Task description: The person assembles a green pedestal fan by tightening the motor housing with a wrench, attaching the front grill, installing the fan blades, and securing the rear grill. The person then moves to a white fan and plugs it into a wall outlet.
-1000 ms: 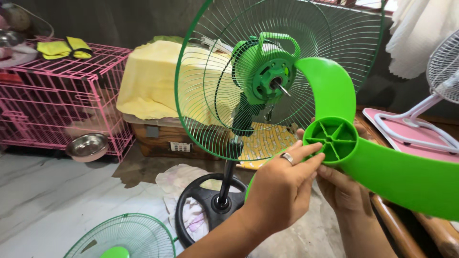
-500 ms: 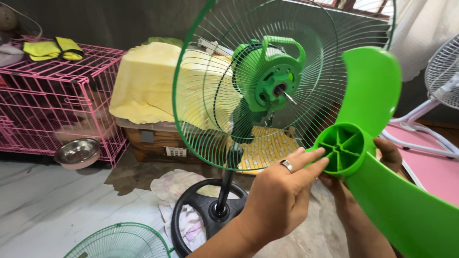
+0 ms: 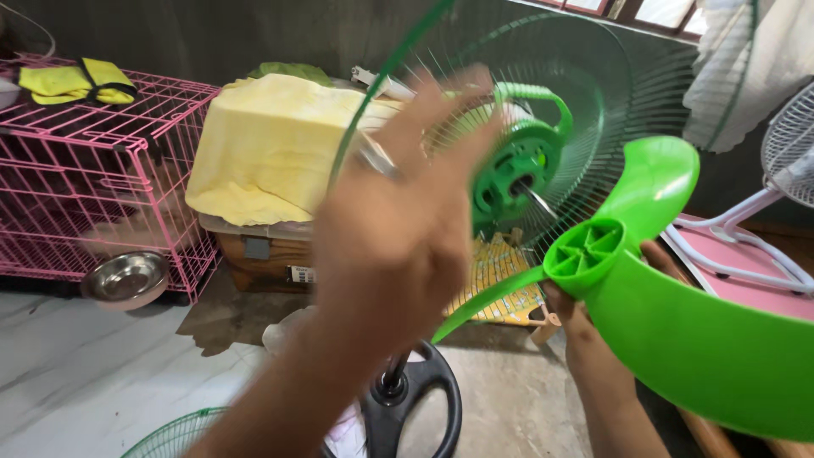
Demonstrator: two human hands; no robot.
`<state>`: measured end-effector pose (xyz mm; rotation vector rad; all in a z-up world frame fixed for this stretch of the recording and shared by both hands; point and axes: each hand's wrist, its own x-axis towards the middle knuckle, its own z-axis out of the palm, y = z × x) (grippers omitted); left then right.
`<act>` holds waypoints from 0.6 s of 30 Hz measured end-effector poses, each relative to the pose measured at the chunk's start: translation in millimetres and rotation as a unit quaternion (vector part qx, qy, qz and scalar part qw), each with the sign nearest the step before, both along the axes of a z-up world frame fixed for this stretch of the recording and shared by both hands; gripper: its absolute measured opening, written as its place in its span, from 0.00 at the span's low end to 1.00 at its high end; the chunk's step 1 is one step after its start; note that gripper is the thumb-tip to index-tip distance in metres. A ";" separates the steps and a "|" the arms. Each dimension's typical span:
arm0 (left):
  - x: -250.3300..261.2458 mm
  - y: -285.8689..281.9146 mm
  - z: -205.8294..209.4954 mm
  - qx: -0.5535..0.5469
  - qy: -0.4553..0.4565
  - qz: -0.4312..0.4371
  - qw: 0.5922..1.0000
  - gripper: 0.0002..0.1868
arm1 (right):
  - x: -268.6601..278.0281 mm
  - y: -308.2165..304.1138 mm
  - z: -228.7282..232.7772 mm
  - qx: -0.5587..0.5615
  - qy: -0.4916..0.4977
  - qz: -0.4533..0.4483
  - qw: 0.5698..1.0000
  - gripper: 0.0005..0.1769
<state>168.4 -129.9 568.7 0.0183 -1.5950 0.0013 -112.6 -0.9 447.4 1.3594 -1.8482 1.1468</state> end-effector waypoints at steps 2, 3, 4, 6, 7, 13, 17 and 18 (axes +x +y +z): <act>4.6 -36.6 23.7 -0.006 0.040 0.044 0.998 0.10 | -16.6 -6.4 25.1 -0.075 -0.415 0.353 0.836 0.22; 3.6 -61.8 38.9 0.009 0.042 0.015 0.999 0.06 | -22.3 -8.9 36.8 -0.109 -0.580 0.488 0.643 0.22; 1.9 -86.3 52.3 0.023 0.045 -0.013 0.999 0.05 | -27.1 -11.3 47.8 -0.035 -0.637 0.482 0.600 0.24; -7.8 -138.5 80.3 0.141 0.007 -0.073 0.987 0.11 | -32.8 -12.3 67.1 0.109 -0.729 0.463 0.491 0.27; -21.8 -160.3 89.3 0.211 -0.012 -0.069 0.975 0.14 | -25.5 -12.7 63.5 0.164 -0.553 0.308 0.756 0.26; -120.1 -221.4 72.3 -0.023 -0.020 -0.173 0.985 0.08 | 25.1 -23.5 39.1 -0.328 -0.602 0.332 0.648 0.19; -169.9 -219.5 61.2 0.162 -0.165 -0.242 0.942 0.14 | 55.4 -32.3 55.0 -0.148 -0.385 0.102 0.905 0.25; -178.5 -217.9 61.6 0.209 -0.204 -0.234 0.927 0.15 | 62.9 -34.8 61.3 -0.041 -0.265 0.020 0.963 0.31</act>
